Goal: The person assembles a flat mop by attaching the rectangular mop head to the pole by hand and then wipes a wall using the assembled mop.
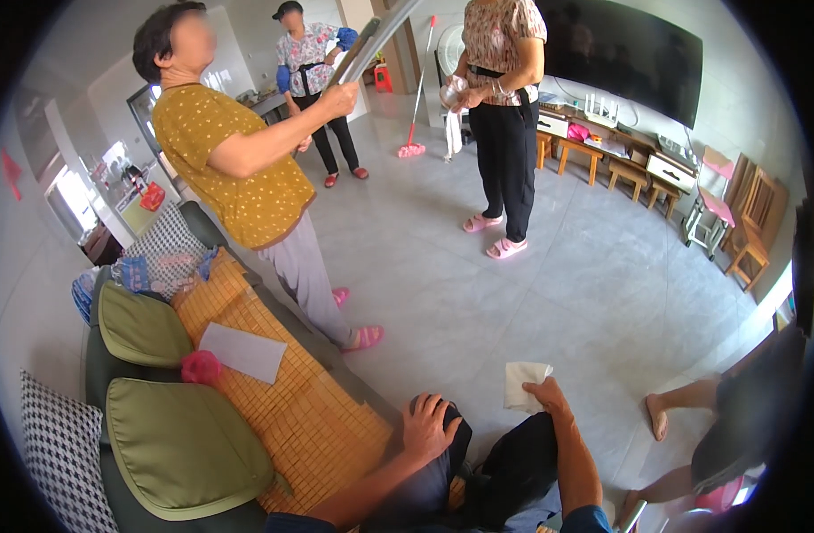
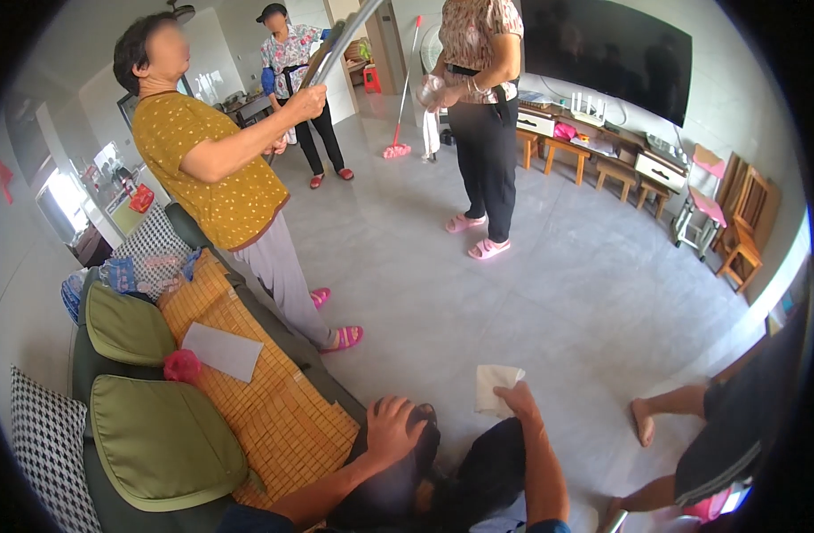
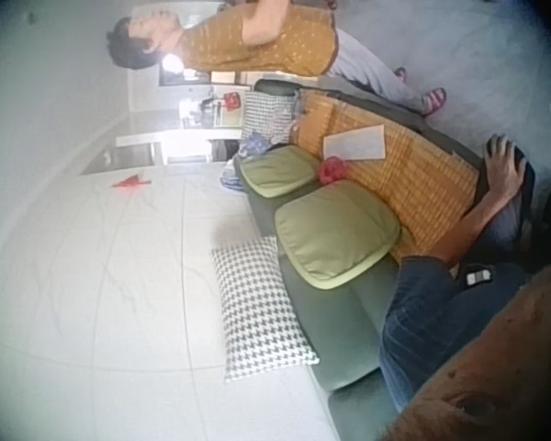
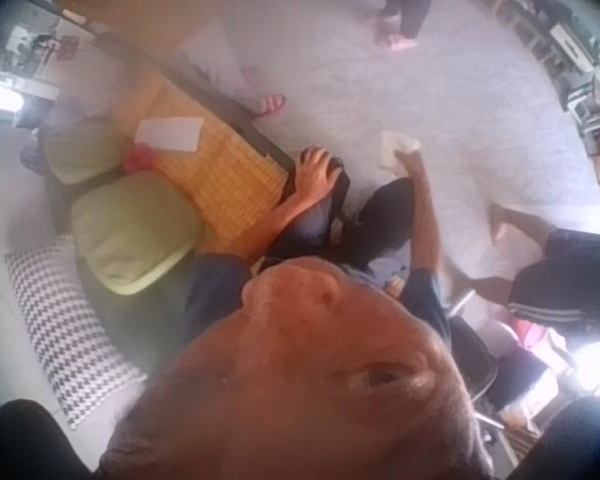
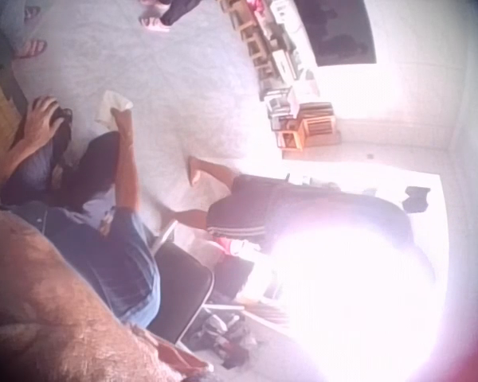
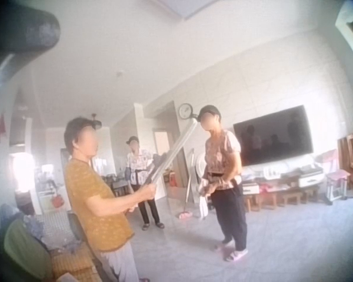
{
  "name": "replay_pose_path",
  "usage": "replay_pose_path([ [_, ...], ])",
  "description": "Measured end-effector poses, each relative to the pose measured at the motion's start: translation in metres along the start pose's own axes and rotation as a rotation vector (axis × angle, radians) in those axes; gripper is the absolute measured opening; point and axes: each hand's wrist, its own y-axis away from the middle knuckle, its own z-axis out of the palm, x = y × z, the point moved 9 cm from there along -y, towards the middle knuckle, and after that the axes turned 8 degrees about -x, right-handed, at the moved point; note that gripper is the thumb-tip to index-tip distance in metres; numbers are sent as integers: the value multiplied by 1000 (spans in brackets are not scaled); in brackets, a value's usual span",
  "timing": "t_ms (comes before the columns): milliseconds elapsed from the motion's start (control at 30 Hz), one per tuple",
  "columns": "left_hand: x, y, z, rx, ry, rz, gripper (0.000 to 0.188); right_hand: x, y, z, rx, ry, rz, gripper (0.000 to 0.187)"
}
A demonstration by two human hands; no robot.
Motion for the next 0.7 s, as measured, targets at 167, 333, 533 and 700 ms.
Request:
replay_pose_path([
  [167,3,0,0,7,22,2,40,-4,6,-2,0,16,13,42],
  [333,2,-1,-6,18,8,5,39,-29,20,7,3,38,8,46],
  [533,5,-2,-6,28,47,-1,34,-23,19,-1,24,107,9,46],
  [700,5,-3,-8,29,52,11,35,-19,15,-2,23,77,14,45],
])
